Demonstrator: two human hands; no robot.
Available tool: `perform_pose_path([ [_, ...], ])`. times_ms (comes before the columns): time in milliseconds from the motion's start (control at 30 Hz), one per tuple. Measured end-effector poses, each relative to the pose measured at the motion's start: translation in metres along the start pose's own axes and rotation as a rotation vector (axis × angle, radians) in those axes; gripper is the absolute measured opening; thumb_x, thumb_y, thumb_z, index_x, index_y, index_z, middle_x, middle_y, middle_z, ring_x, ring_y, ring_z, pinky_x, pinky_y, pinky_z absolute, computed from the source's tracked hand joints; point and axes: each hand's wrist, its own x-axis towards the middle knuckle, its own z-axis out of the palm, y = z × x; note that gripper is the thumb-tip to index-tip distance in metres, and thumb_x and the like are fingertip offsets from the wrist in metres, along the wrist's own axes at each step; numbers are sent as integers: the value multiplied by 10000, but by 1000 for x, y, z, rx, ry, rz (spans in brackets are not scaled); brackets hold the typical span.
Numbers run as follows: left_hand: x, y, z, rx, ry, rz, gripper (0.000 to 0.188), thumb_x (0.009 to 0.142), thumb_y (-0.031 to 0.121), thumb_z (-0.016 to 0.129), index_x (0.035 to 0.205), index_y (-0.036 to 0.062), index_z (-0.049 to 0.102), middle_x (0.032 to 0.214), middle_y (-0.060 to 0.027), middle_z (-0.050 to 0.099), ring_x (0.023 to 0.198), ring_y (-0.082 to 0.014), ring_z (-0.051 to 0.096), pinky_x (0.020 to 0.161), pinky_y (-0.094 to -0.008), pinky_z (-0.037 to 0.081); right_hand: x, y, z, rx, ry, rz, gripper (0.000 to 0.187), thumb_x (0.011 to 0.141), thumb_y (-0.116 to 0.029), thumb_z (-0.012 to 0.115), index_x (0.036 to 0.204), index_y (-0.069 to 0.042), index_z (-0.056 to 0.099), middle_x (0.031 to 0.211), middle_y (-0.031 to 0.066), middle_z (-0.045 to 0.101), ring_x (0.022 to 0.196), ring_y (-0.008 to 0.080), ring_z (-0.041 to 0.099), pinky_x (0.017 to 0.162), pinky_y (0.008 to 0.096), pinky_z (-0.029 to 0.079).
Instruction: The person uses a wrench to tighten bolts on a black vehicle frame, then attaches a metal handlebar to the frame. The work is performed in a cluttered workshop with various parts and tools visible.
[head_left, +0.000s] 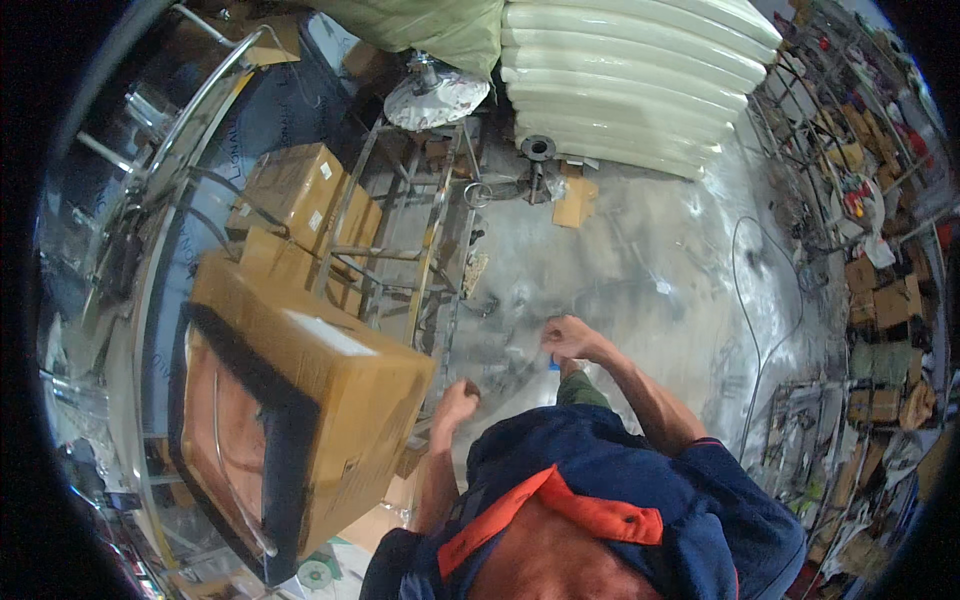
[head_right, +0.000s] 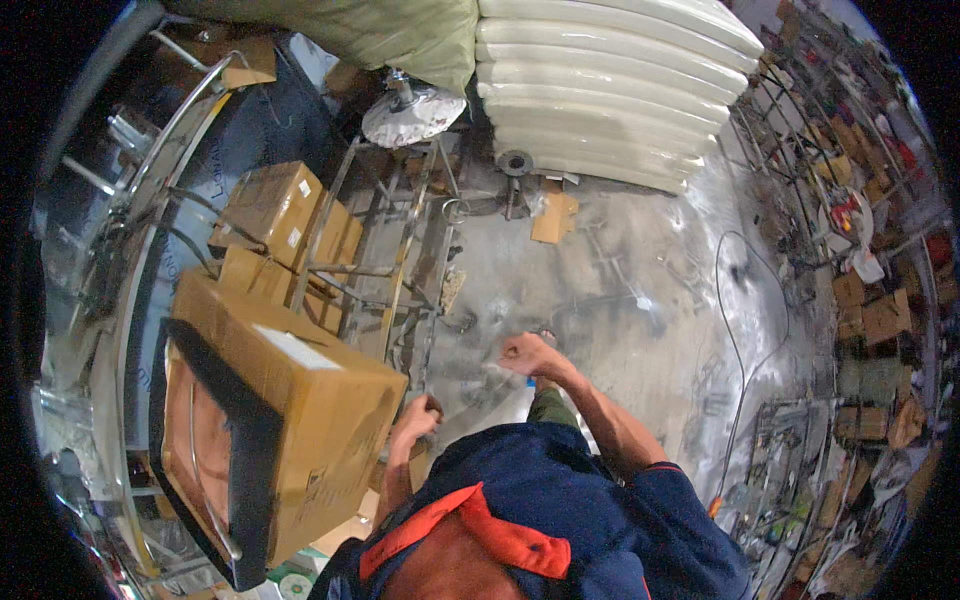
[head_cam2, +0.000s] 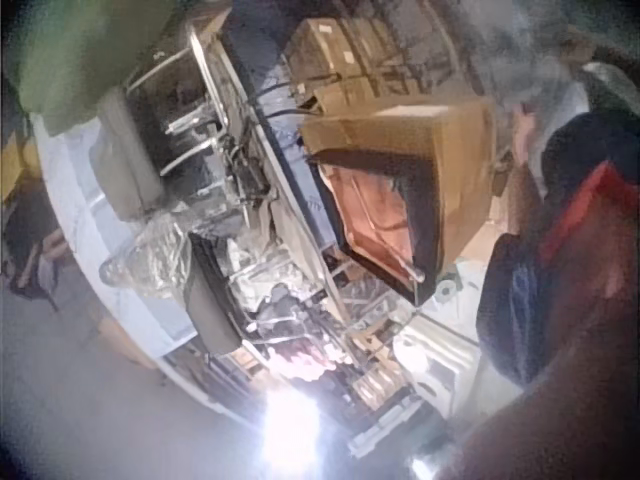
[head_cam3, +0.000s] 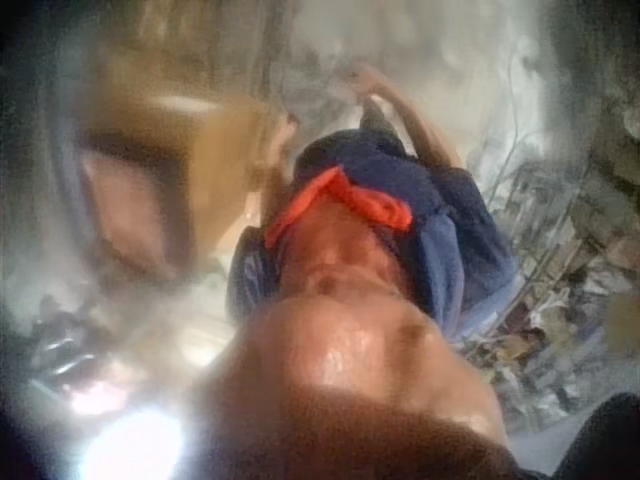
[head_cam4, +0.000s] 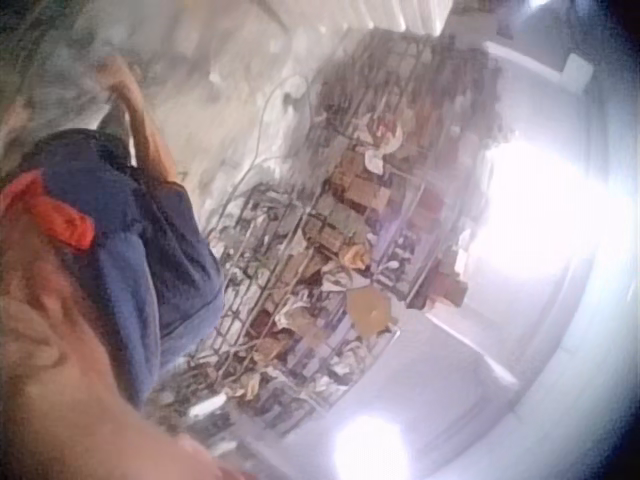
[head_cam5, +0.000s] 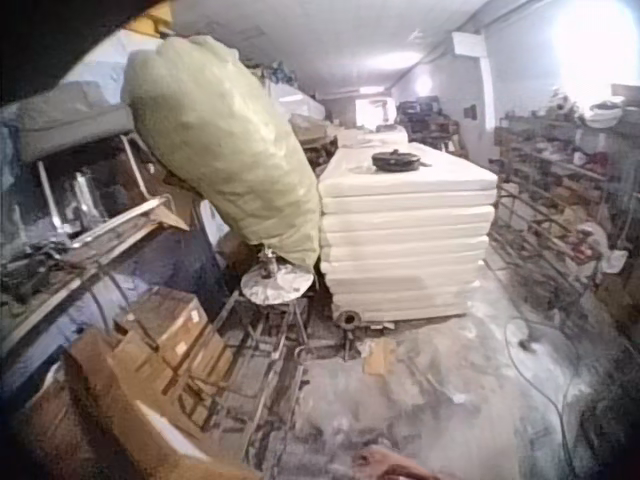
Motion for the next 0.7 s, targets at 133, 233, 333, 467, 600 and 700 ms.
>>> perform_pose_path([
  [133, 120, -24, 54, 150, -50, 50, 282, 785, 173, 641, 1009, 6, 681, 880, -137, 704, 858, -243, 682, 761, -374, 540, 57, 43, -103, 38, 30, 197, 267, 795, -278, 723, 934, -50, 723, 847, 168, 696, 802, 298, 674, 730, 408, 533],
  [233, 173, 32, 27, 128, -56, 63, 343, 757, 197, 665, 1031, -7, 687, 883, -149, 707, 875, -253, 678, 785, -387, 522, 111, 93, -151, -31, 95, 216, 210, 839, -211, 708, 917, -17, 710, 748, 88, 673, 683, 155, 615, 631, 354, 508],
  [333, 215, 118, 5, -10, -107, -44, 301, 767, 163, 643, 1010, -7, 689, 920, -130, 704, 896, -240, 666, 798, -368, 503, 178, 108, -216, 153, 65, 252, 204, 859, -177, 676, 960, 0, 702, 751, 54, 670, 644, 123, 580, 590, 310, 495],
  [467, 249, 221, -52, -209, -182, -37, 280, 771, 170, 625, 988, 6, 693, 907, -95, 695, 878, -203, 648, 789, -347, 499, 275, 61, -322, 236, 101, 78, 273, 850, -247, 669, 943, 10, 689, 723, 114, 666, 624, 162, 602, 593, 344, 499],
  [600, 343, 259, -90, -191, -76, 146, 294, 773, 192, 621, 996, 15, 695, 904, -95, 691, 882, -193, 639, 797, -345, 500, 399, 61, -413, 149, 319, -121, 224, 843, -170, 689, 987, 1, 686, 805, 66, 693, 679, 125, 599, 610, 326, 498],
  [700, 406, 315, -143, -82, -66, 231, 277, 777, 203, 664, 1003, 49, 703, 942, -124, 703, 915, -211, 654, 841, -372, 510, 458, 33, -489, 411, 305, 26, 421, 897, -197, 703, 1294, -85, 620, 1131, 125, 707, 965, 203, 677, 852, 302, 546],
])
